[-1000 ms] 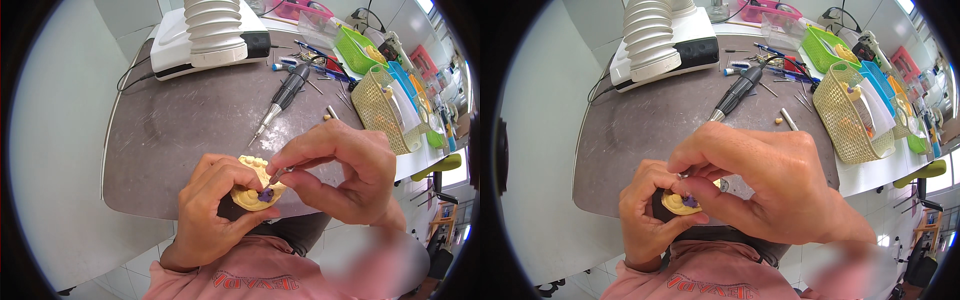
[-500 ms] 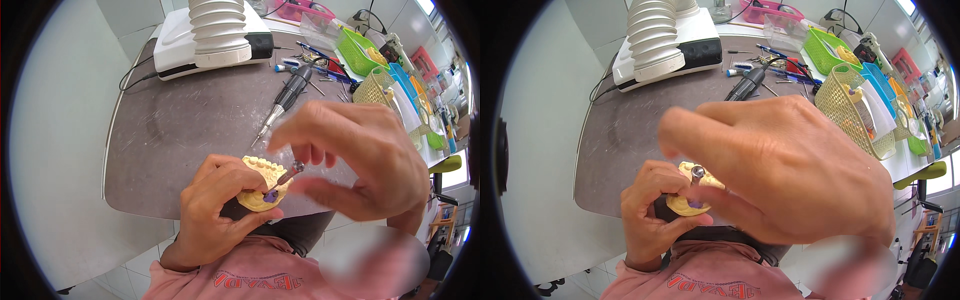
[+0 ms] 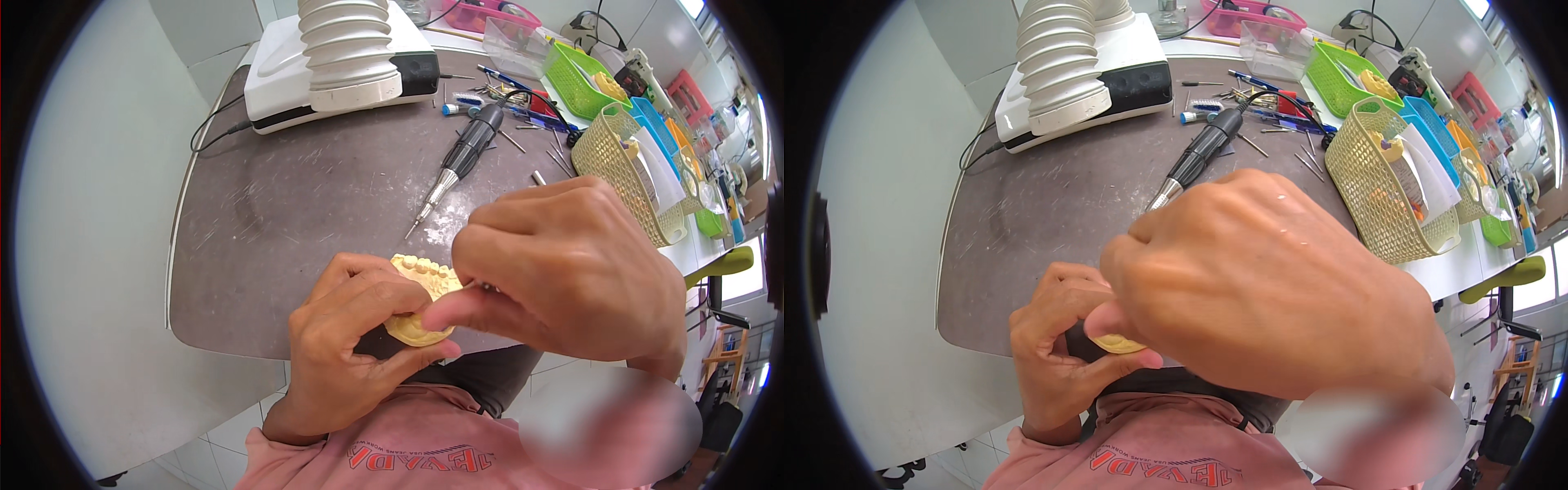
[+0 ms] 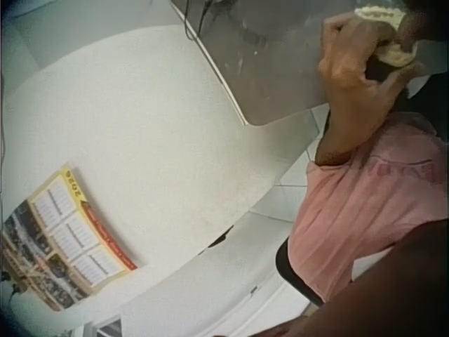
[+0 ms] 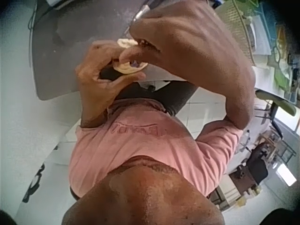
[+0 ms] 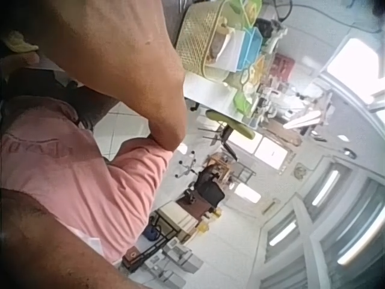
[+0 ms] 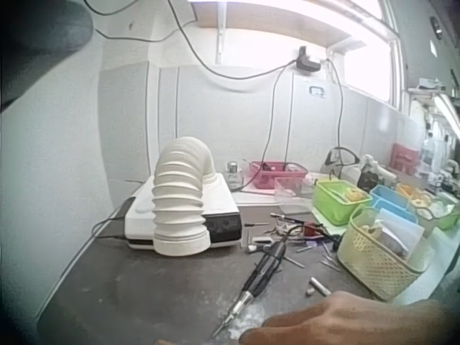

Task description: Working on a dental prosthesis by adjusting a small metal pin and fitting it into a plaster tooth model.

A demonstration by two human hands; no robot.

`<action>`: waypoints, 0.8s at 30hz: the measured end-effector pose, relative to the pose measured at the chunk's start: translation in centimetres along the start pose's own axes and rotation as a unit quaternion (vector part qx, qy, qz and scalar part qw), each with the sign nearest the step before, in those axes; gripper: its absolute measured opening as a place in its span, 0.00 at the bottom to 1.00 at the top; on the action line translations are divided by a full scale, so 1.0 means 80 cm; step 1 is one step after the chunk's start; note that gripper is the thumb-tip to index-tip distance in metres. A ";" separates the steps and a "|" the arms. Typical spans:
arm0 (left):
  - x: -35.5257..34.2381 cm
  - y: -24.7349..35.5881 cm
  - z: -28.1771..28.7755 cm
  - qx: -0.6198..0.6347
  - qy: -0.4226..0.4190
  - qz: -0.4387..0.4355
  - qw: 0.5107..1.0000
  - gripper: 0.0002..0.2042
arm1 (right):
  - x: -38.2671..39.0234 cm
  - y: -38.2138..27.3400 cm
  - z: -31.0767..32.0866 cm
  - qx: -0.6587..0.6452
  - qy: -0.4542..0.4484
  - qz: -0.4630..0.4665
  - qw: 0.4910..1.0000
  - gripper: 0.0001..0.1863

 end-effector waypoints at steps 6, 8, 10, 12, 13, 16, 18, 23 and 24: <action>0.001 -0.001 -0.001 0.016 0.013 0.004 1.000 0.19 | 0.007 0.008 0.011 -0.105 0.111 -0.025 0.988 0.21; 0.000 0.002 -0.001 0.006 0.006 -0.010 1.000 0.19 | 0.008 0.001 0.004 -0.053 0.100 0.055 0.992 0.22; 0.002 0.002 0.000 -0.001 0.008 0.000 1.000 0.19 | 0.007 -0.002 0.001 -0.030 0.070 0.032 0.997 0.19; 0.004 0.000 -0.001 0.001 0.006 0.000 1.000 0.20 | 0.009 -0.003 -0.004 -0.007 0.039 0.008 0.999 0.17; 0.005 -0.001 0.000 0.000 0.009 0.002 1.000 0.20 | 0.011 0.000 -0.002 -0.041 0.057 -0.003 0.997 0.14; 0.005 -0.004 -0.002 0.021 0.016 0.023 0.999 0.20 | 0.018 0.002 -0.002 -0.094 0.113 0.004 0.989 0.12; 0.003 -0.001 -0.005 0.012 0.011 0.011 1.000 0.20 | 0.024 0.000 -0.001 -0.091 0.128 0.040 0.987 0.12; 0.006 0.006 -0.003 -0.004 0.017 -0.006 1.000 0.20 | 0.024 -0.006 -0.004 -0.091 0.138 0.035 0.986 0.12; 0.009 0.004 0.000 -0.004 0.024 0.011 1.000 0.20 | 0.024 -0.009 -0.003 -0.101 0.142 0.038 0.984 0.12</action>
Point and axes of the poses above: each hand's wrist, its own x-axis away from the middle knuckle, its own z-axis out of the back of the hand, y = z × x, the point moved 8 cm from there along -x, towards the middle knuckle, and after that the axes turned 2 degrees about -y, right-handed, at the moved point
